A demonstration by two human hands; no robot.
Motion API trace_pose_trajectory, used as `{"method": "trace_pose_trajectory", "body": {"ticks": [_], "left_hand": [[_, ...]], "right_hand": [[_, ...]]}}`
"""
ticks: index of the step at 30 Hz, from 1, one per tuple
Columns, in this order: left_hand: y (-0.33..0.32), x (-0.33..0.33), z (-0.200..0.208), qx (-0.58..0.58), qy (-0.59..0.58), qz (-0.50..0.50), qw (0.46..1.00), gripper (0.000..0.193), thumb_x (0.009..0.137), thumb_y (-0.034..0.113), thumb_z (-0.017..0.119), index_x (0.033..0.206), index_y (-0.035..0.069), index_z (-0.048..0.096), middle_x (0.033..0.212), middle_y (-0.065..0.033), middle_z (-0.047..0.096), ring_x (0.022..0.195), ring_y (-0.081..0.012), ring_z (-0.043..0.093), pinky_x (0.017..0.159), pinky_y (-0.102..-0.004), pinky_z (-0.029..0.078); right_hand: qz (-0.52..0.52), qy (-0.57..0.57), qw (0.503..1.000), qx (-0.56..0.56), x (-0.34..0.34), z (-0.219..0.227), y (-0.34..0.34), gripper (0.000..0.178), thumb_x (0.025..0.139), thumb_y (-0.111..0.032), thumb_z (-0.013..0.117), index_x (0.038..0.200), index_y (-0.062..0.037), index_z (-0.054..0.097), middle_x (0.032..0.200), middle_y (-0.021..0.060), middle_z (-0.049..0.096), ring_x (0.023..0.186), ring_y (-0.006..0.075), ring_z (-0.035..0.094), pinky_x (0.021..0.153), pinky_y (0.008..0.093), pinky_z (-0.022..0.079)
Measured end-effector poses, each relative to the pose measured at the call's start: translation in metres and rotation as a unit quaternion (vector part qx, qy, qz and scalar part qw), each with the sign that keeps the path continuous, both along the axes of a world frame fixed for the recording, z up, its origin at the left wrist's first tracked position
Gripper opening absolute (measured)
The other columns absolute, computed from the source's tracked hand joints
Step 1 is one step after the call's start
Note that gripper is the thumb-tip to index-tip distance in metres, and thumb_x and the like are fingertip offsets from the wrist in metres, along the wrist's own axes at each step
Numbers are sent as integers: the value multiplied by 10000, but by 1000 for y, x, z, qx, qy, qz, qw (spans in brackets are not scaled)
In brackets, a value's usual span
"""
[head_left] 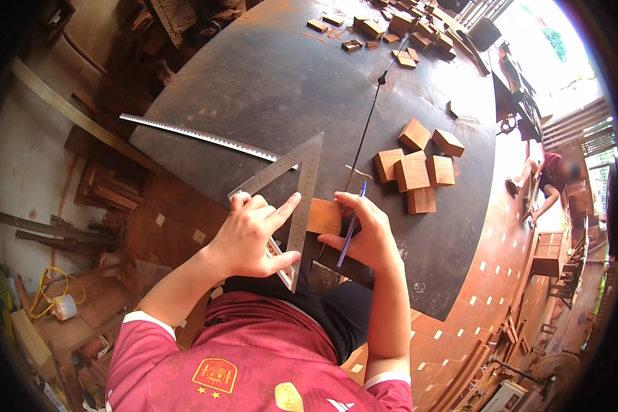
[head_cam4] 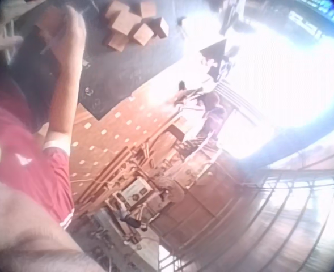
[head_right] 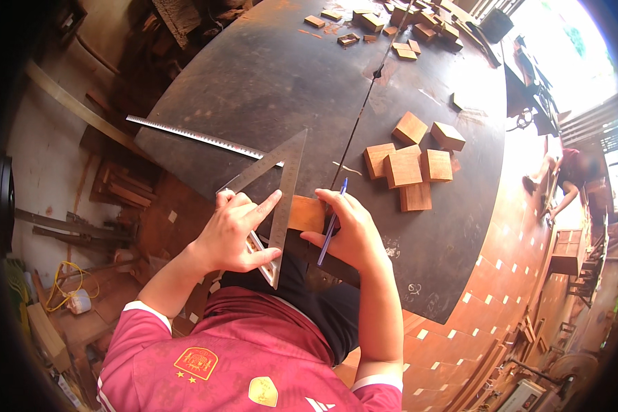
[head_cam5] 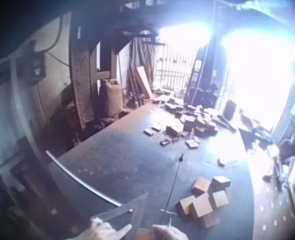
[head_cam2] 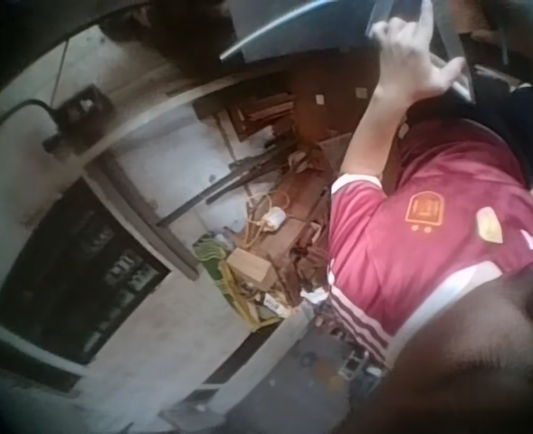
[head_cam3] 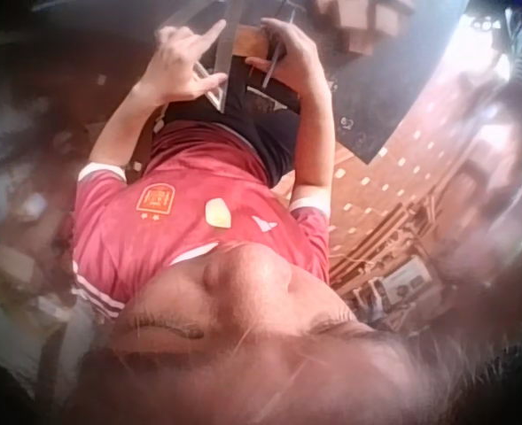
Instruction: The person uses a set square and a pencil to mark lines on small wooden blocks placed on a workbench. The person repeatedly positions the set square, draws lines, and moves the blocks aside.
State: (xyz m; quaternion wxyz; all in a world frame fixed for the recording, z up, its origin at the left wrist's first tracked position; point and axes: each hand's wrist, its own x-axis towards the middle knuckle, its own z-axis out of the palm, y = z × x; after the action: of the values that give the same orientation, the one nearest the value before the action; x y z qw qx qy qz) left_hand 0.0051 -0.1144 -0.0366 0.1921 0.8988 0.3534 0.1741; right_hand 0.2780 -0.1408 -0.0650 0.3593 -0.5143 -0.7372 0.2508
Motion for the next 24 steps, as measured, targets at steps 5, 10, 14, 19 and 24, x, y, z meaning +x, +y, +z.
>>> {"method": "trace_pose_trajectory", "body": {"ticks": [5,10,14,19,24], "left_hand": [[2,2,-1,8,-6,-8,1000,979,754,497,841,1504,-53,535,844,-77,583,869,-242,551,990,-448,309],[7,11,2,11,28,-31,999,964,774,515,814,1508,-43,533,878,-78,643,916,-256,578,1012,-462,314],[12,11,1,10,34,-49,998,978,753,506,833,1522,-18,534,880,-89,626,895,-253,572,1003,-456,309],[15,10,3,0,45,-60,997,982,751,509,832,1522,-20,532,887,-91,633,895,-253,575,1002,-456,311],[15,9,4,-7,52,-58,997,984,744,507,837,1517,-24,535,891,-91,631,890,-255,571,1001,-454,311]], "right_hand": [[-50,-14,999,12,-9,-1,1,762,671,-282,994,1304,-59,632,1097,132,700,945,301,695,820,406,588],[-66,4,998,-2,-11,0,1,749,674,-303,989,1287,-59,637,1061,131,696,933,315,694,806,410,587],[-60,4,998,-1,-9,-1,3,740,676,-303,983,1286,-62,640,1084,128,699,940,325,697,813,416,588],[-54,6,998,8,-8,-2,3,725,687,-292,975,1289,-64,641,1144,127,708,997,340,706,846,426,591],[-57,4,998,2,-7,-3,4,711,703,-298,966,1291,-65,643,1157,132,709,1010,343,708,858,428,592]]}}
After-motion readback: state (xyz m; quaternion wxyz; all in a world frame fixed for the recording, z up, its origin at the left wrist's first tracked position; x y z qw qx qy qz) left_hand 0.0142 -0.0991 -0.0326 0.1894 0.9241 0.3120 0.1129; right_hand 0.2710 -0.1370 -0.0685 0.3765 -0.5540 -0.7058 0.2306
